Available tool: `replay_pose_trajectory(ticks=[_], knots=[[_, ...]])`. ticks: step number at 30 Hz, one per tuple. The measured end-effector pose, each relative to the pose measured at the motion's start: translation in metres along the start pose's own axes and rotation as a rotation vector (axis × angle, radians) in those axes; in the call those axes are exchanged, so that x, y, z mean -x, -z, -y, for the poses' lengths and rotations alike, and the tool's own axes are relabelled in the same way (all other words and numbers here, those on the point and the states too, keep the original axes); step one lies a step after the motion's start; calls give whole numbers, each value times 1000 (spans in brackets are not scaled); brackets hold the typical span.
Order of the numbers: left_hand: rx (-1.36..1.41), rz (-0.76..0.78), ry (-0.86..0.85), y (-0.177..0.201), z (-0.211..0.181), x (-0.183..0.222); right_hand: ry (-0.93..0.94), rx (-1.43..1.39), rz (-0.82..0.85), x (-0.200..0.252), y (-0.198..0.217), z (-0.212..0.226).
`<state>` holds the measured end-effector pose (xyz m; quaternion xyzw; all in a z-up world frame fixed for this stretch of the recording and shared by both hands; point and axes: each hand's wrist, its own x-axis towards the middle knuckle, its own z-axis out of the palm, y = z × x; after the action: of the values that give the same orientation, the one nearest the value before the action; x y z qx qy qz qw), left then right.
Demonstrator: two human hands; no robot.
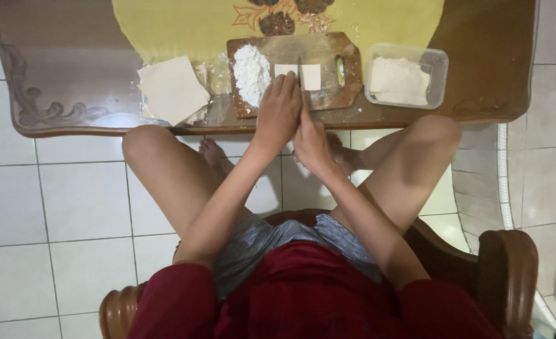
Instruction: Trimming the edges of thin sheets on a wooden board using a knife.
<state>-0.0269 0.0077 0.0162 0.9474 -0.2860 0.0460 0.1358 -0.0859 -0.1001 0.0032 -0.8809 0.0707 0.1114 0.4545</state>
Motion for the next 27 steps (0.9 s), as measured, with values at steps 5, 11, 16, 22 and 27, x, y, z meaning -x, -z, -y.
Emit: replay_pose_trajectory(ticks=[5,11,16,22,27], knots=[[-18,-1,-22,5,1,6,16,120,-3,21,14,59],[-23,-113,-52,0,3,6,46,128,-26,27,14,60],[3,-146,-48,3,2,6,45,181,-43,26,15,68],[13,-47,-40,-1,7,2,-65,258,13,30,21,90],[59,-87,-61,-13,14,-3,-47,144,23,32,23,100]])
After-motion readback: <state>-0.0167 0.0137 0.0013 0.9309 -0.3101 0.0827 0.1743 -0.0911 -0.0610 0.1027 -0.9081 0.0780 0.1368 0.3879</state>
